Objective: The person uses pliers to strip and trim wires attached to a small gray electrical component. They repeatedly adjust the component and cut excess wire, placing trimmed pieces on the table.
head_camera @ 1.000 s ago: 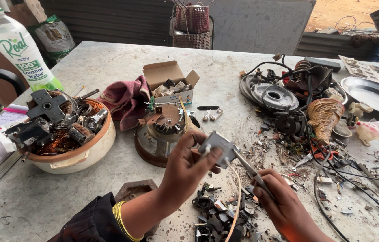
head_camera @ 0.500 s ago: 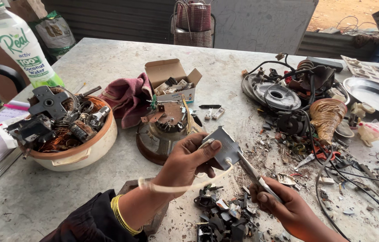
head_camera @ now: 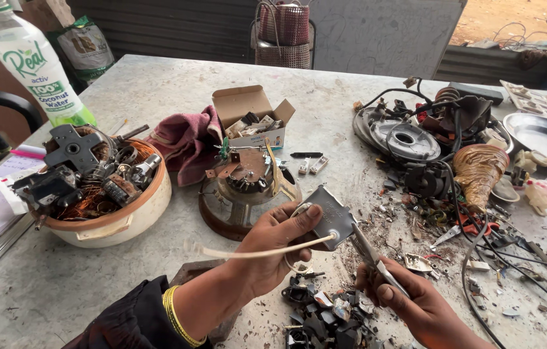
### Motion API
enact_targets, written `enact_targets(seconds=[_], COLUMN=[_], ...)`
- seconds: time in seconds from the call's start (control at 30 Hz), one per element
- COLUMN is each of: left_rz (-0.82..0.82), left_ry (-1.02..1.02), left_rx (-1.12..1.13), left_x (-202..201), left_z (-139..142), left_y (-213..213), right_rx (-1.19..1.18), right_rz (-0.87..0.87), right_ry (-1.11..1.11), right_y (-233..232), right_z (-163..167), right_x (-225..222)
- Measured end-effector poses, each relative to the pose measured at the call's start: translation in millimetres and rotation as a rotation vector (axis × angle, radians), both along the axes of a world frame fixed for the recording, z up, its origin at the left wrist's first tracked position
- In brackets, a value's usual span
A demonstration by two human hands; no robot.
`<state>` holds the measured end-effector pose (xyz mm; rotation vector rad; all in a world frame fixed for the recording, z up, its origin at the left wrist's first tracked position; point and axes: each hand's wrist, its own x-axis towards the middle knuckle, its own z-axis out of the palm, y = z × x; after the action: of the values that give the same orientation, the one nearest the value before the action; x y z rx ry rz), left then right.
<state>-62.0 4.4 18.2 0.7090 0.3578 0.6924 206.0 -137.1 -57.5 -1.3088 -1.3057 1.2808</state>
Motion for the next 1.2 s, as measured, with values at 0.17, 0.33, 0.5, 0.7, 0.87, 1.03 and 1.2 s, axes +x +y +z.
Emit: enact_targets(seconds=[0.17,0.33,0.5,0.7,0.87,1.03,1.2], left_rz=[-0.045,-0.036,0.132,0.287,0.317,0.344,0.299], left_ry=[-0.057,-0.096,-0.069,0.035,0.071,0.088,0.067], left_rx=[-0.07,-0.136,0.127,0.471,0.563,0.707,0.634], left_x=[0,2,4,-1,-1,1,2], left_z=[-4,-16,-20,-14,-10,-12,-15], left_y=[-1,5,15,10,4,1,1], right_rx=[0.072,-0.069,0.069,0.007,-0.083,-0.137,-0.047], right_rz=[0.031,0.02,0.02,-0.032,-0.042,-0.133,-0.07], right_ry=[-0.022,0.06,-0.252,0.016,0.026,0.05,0.026], right_y=[2,4,-2,4,4,6,4], right_z=[-12,-12,-7,9,20,11,2], right_x=[5,7,0,-17,-26,-25,-21])
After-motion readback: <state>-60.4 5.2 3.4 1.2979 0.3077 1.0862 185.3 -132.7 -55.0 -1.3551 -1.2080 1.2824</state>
